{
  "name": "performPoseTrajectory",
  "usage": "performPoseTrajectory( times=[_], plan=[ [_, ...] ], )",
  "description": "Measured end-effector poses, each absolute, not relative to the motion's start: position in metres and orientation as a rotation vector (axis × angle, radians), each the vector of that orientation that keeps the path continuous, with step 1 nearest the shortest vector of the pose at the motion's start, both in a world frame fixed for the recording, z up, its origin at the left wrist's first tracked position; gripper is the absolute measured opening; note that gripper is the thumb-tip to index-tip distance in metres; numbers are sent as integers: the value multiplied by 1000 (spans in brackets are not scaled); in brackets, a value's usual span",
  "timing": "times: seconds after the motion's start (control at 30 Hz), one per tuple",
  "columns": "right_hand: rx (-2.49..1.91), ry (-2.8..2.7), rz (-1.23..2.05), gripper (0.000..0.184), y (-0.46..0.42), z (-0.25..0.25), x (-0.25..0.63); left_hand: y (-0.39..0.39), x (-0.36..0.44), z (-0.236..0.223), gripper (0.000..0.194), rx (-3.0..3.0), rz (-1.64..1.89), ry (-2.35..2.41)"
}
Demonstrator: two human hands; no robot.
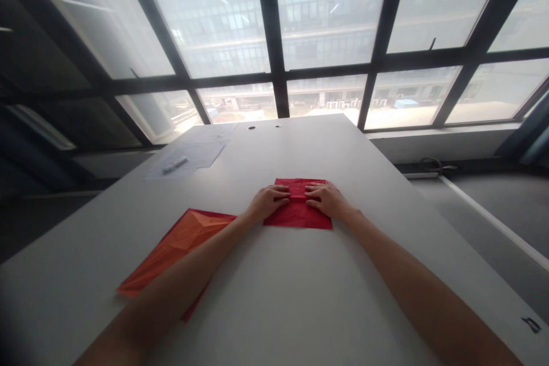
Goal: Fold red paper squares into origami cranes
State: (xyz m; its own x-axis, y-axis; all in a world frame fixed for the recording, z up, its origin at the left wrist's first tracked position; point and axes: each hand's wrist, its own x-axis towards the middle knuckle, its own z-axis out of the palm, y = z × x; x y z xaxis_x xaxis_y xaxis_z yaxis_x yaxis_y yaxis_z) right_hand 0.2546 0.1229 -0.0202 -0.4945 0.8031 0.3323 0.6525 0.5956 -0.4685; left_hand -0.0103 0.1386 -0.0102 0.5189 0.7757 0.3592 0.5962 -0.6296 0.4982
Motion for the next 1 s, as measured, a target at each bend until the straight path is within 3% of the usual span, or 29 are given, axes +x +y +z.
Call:
performPoseTrajectory(
  times=[0.83, 1.0],
  plan=[
    [-1121, -1970, 314, 19, 129, -23, 261, 135, -10, -6, 11, 2372, 942, 1137],
    [-1190, -1854, 53, 27, 128, -20, 260, 137, -9, -10, 13, 2295, 1000, 1164]
  ],
)
